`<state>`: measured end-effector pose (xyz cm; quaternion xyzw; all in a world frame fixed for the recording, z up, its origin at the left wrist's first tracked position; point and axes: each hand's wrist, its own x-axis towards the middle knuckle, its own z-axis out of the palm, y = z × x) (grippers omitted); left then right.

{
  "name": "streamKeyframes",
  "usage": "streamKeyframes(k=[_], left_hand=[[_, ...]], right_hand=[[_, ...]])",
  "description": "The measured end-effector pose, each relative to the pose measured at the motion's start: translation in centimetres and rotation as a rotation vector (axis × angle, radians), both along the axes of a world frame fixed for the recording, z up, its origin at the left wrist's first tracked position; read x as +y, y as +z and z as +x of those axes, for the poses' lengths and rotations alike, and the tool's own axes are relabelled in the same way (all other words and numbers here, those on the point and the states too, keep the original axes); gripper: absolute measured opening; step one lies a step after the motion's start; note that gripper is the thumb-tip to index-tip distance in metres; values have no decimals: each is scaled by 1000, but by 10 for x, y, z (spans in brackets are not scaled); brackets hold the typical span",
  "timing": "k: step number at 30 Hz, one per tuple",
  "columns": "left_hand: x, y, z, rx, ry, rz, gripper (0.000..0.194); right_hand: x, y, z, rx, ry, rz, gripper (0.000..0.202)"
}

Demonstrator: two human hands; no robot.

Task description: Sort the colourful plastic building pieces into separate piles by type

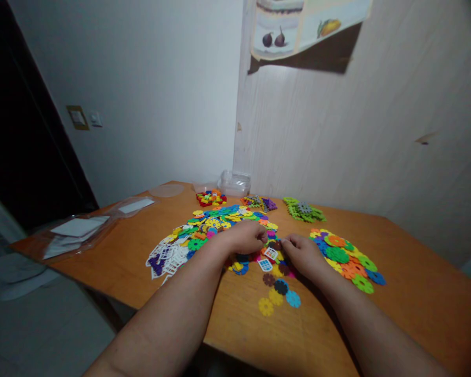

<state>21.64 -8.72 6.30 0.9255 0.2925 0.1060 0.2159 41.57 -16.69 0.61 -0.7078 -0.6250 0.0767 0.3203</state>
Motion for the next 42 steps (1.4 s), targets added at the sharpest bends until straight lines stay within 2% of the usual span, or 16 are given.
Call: streamKeyframes(k=[2, 5, 9, 15, 21, 25, 30, 36, 42], left_hand=[[-3, 0, 2, 6, -8, 33, 6], [-8, -4, 8, 35, -45, 153, 24], [-13, -8, 14, 103, -61, 256, 30], [-16, -8, 16, 152, -49, 246, 27], [-13, -13, 17, 126, -36, 212, 33], [-13, -14, 16, 105, -31, 210, 30], [-15, -10, 13, 66, -11, 72, 21], [-11, -8, 10, -50, 27, -226, 12], [-2, -12, 5, -185, 46, -260, 7]], right_hand=[[1, -2, 2, 0, -11, -2, 36], [3, -6, 5, 5, 2, -17, 35], [4, -11, 7, -7, 13, -37, 37], [5, -14, 10, -32, 35, -51, 38], [5, -14, 9, -29, 39, -63, 35], [3, -12, 5, -16, 43, -108, 35], [0, -9, 2, -12, 46, -123, 34], [-3, -2, -5, -25, 39, -136, 32], [-4, 0, -11, -30, 47, -120, 33]])
